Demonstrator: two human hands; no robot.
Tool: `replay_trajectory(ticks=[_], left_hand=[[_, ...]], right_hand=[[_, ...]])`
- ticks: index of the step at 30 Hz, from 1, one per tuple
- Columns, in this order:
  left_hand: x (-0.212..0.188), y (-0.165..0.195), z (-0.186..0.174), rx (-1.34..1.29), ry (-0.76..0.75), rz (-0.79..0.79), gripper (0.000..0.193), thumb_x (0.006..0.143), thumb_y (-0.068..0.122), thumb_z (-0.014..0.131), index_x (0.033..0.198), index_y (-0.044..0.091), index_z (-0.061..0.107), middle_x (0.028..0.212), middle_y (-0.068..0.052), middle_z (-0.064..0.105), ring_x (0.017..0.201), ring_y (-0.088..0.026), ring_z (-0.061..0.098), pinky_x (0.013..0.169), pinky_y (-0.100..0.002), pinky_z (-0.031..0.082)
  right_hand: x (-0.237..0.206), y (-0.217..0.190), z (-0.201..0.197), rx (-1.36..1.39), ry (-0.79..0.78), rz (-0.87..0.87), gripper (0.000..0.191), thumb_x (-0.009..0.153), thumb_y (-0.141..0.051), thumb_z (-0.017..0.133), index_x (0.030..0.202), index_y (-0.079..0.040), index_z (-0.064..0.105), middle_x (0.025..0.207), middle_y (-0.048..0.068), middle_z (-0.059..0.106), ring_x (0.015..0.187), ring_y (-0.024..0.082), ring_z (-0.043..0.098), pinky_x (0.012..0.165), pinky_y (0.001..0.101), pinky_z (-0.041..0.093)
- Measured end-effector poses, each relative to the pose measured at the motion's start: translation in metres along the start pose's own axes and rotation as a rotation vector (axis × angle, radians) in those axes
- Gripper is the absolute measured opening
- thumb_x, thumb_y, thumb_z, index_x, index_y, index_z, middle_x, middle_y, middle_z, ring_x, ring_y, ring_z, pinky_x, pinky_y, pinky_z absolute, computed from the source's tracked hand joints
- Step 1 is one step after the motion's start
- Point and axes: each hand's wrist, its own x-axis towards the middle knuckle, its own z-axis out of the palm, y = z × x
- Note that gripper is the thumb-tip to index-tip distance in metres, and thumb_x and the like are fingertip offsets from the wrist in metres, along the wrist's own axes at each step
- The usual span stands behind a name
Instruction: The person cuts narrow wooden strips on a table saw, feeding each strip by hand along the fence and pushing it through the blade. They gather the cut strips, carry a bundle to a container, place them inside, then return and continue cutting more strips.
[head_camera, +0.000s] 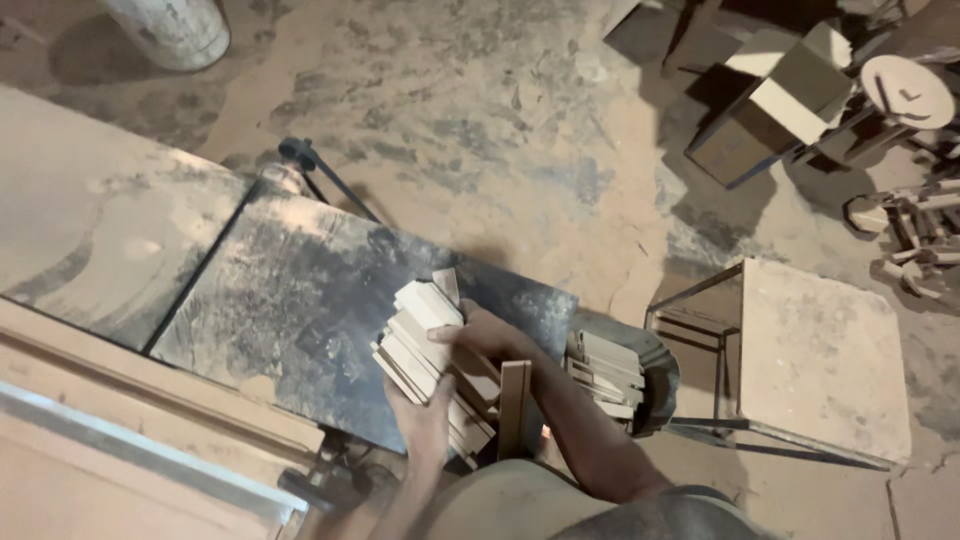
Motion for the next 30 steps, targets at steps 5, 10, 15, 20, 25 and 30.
replay_trajectory(ticks=[5,10,15,20,25,30], left_hand=[[0.003,-0.008,-0.009,-0.042,-0.108,-0.045,0.086,0.068,0.011,0.075,0.142,-0.006,0.035,0.127,-0.026,0.059,0.116,-0.033,0.062,0.1,-0.043,0.051],[0.029,-0.065,-0.022,0.427,0.125,0.144,0.076,0.089,0.023,0.075,0.149,-0.006,0.039,0.154,-0.035,0.038,0.143,-0.047,0.036,0.121,-0.051,0.027],[0.035,-0.081,-0.025,0.373,0.175,0.127,0.09,0.081,0.026,0.077,0.151,-0.008,0.031,0.151,-0.035,0.035,0.141,-0.049,0.035,0.119,-0.053,0.026],[0.025,-0.055,-0.024,0.441,0.146,0.089,0.094,0.08,0.027,0.079,0.154,-0.005,0.03,0.154,-0.039,0.027,0.143,-0.051,0.031,0.117,-0.056,0.026],[0.012,-0.035,-0.022,0.432,0.136,0.184,0.094,0.075,0.025,0.081,0.153,-0.001,0.036,0.155,-0.036,0.028,0.143,-0.05,0.032,0.116,-0.055,0.03],[0.01,-0.036,-0.023,0.387,0.113,0.166,0.088,0.077,0.022,0.081,0.15,-0.003,0.039,0.156,-0.035,0.029,0.144,-0.048,0.033,0.118,-0.052,0.03]], right_hand=[[-0.011,-0.023,0.007,-0.381,0.143,0.199,0.08,0.084,-0.041,0.08,0.149,-0.008,0.05,0.137,0.018,0.056,0.125,0.03,0.055,0.108,0.0385,0.044],[-0.008,-0.022,-0.004,-0.585,0.138,0.21,0.077,0.088,-0.049,0.075,0.149,-0.01,0.051,0.141,0.02,0.057,0.128,0.032,0.058,0.107,0.0381,0.047],[-0.011,-0.004,-0.011,-0.339,0.333,0.027,0.075,0.091,-0.041,0.075,0.147,-0.003,0.044,0.14,0.02,0.061,0.125,0.026,0.062,0.105,0.036,0.049],[-0.023,0.001,-0.029,-0.428,0.29,-0.017,0.051,0.096,-0.037,0.06,0.134,-0.002,0.062,0.12,0.022,0.074,0.11,0.03,0.07,0.096,0.0391,0.053],[-0.018,0.022,-0.056,-0.787,0.595,-0.016,0.044,0.099,-0.037,0.064,0.126,-0.002,0.067,0.117,0.029,0.064,0.11,0.043,0.061,0.095,0.046,0.049],[-0.012,0.073,-0.091,-0.831,0.738,-0.211,0.035,0.096,-0.036,0.06,0.115,-0.011,0.075,0.109,0.019,0.074,0.106,0.036,0.068,0.094,0.0417,0.052]])
